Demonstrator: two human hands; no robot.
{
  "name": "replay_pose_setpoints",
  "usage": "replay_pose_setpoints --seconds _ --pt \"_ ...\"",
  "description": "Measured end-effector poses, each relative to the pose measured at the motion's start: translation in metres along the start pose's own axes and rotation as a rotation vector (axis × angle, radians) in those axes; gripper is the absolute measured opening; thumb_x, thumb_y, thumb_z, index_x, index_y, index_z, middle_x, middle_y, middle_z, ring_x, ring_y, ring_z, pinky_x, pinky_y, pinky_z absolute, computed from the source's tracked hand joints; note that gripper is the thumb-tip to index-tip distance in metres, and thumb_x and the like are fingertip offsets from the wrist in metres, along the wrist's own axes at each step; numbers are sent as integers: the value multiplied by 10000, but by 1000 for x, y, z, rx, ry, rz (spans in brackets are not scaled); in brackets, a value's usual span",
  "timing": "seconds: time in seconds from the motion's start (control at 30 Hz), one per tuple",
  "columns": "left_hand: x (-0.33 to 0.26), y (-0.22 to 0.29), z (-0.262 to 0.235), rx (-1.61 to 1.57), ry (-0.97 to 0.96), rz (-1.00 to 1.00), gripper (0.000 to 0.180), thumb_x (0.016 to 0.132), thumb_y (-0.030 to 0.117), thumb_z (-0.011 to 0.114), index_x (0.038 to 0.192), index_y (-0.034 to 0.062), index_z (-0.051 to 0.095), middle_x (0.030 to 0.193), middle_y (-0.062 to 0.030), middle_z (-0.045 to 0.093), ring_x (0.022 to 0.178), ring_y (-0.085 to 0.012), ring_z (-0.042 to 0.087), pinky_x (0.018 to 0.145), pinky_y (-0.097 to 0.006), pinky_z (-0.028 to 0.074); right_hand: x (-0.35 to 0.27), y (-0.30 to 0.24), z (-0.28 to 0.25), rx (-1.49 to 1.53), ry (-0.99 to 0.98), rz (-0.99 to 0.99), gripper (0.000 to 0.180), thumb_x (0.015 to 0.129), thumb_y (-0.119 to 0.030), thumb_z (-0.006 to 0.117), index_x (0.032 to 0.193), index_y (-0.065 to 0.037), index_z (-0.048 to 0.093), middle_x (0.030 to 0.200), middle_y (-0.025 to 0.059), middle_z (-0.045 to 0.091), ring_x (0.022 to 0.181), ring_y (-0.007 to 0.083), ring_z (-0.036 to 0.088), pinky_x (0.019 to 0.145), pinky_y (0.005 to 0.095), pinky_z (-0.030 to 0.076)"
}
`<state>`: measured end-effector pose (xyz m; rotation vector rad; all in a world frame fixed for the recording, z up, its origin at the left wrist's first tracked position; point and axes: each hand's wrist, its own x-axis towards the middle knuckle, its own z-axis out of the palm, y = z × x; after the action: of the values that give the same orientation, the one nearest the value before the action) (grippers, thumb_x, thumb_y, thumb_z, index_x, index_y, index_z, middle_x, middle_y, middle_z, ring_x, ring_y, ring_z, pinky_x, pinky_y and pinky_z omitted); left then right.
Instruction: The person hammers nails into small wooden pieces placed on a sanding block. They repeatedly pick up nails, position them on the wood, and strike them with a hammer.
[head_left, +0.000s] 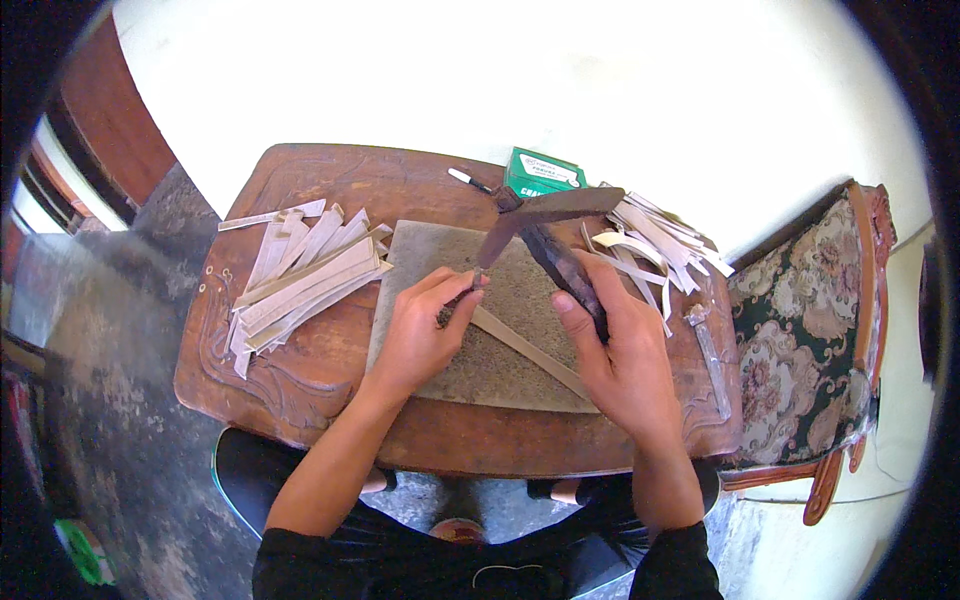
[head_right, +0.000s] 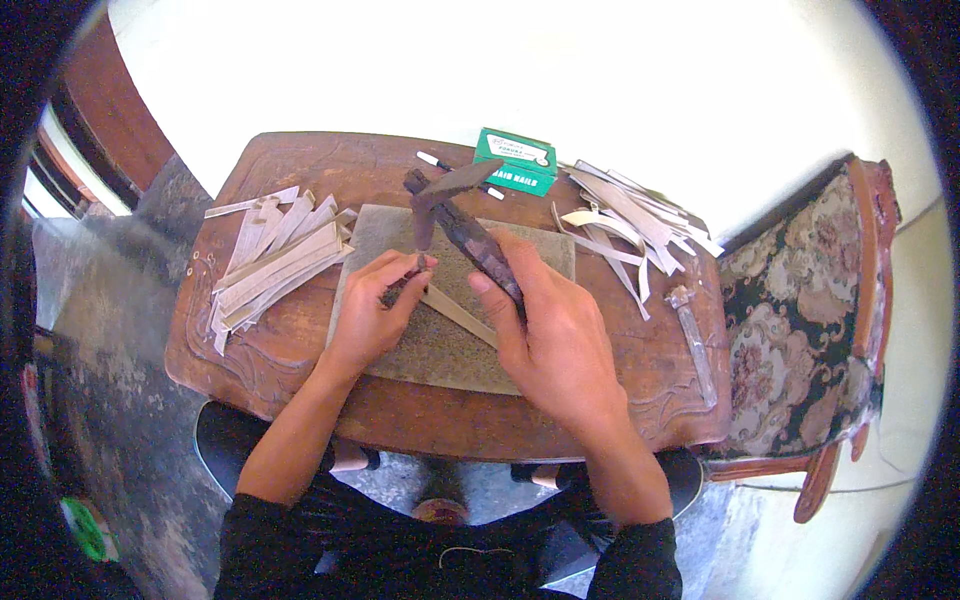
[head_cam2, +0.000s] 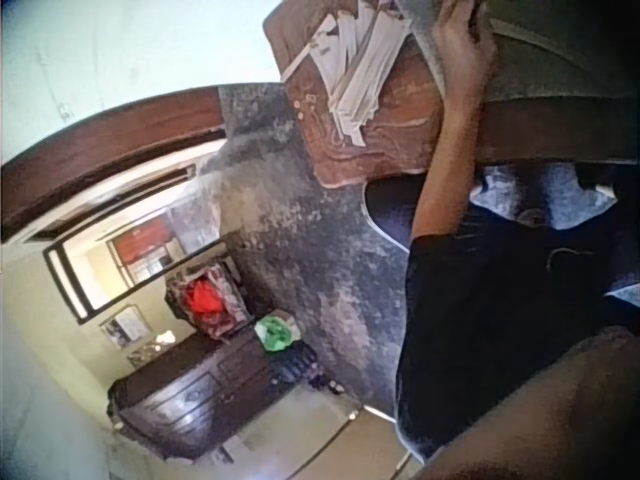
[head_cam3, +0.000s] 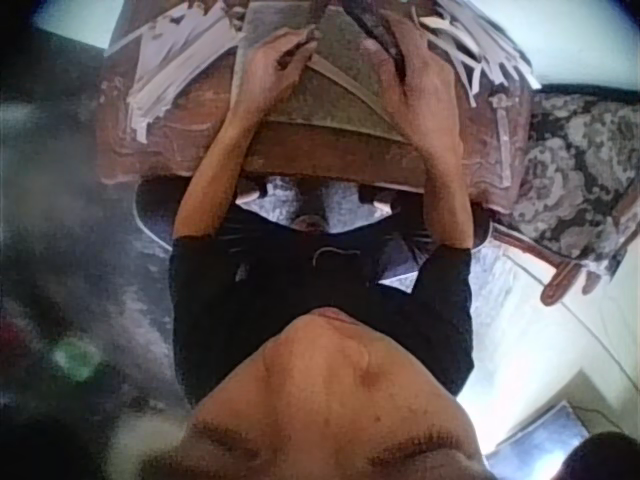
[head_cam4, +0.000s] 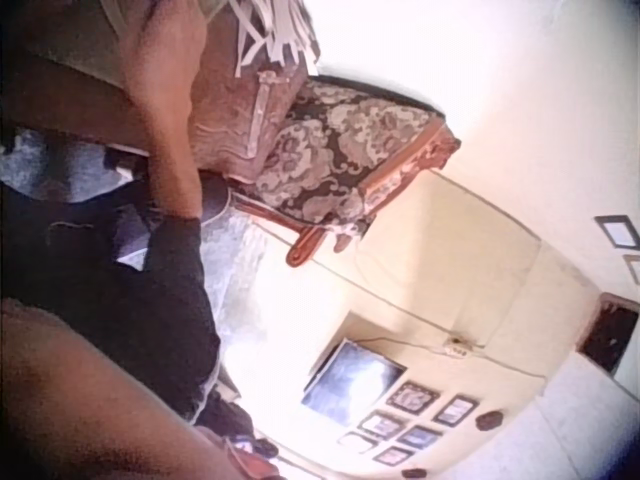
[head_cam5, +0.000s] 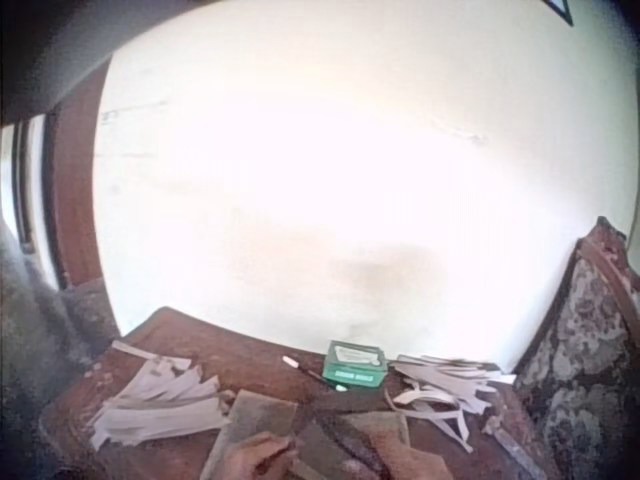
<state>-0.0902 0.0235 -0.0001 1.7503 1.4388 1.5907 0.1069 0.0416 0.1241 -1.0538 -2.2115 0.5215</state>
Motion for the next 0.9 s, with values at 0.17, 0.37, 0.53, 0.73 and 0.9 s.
replay_pose_setpoints --seconds 0.17,0.37,0.53,0.73,0.9 --pt "-1 3 -1 8 -11 -34 169 928 -10 671 1090 -23 714 959 -140 710 844 -211 690 756 -316 538 -2 -13 -5 27 18 69 344 981 -176 636 1282 -32 554 890 268 663 810 471 669 674 492 507" --pt "0 3 -1 20 -6 -29 168 919 -6 680 1082 -19 717 971 -151 714 858 -239 698 771 -326 540 -2 -4 -5 -31 -22 50 334 987 -185 627 1276 -32 559 900 277 666 810 476 670 684 500 508" --pt "1 5 1 16 -4 -5 169 911 -7 684 1076 -27 714 973 -165 714 862 -284 703 769 -345 544 -7 5 2 18 10 49 324 993 -197 626 1261 -26 566 872 276 662 794 474 672 659 494 507" --pt "0 5 0 13 2 13 171 905 -12 687 1072 -42 704 968 -182 708 855 -334 707 755 -375 549 -5 -9 -5 46 11 108 336 996 -214 626 1268 -29 560 858 263 665 775 469 674 648 486 509" --pt "1 2 -2 37 -5 34 168 894 -30 690 1059 -29 720 969 -166 718 868 -275 707 782 -344 545 -8 4 5 11 -16 48 336 990 -206 633 1275 -41 560 868 264 666 771 472 670 653 494 510"
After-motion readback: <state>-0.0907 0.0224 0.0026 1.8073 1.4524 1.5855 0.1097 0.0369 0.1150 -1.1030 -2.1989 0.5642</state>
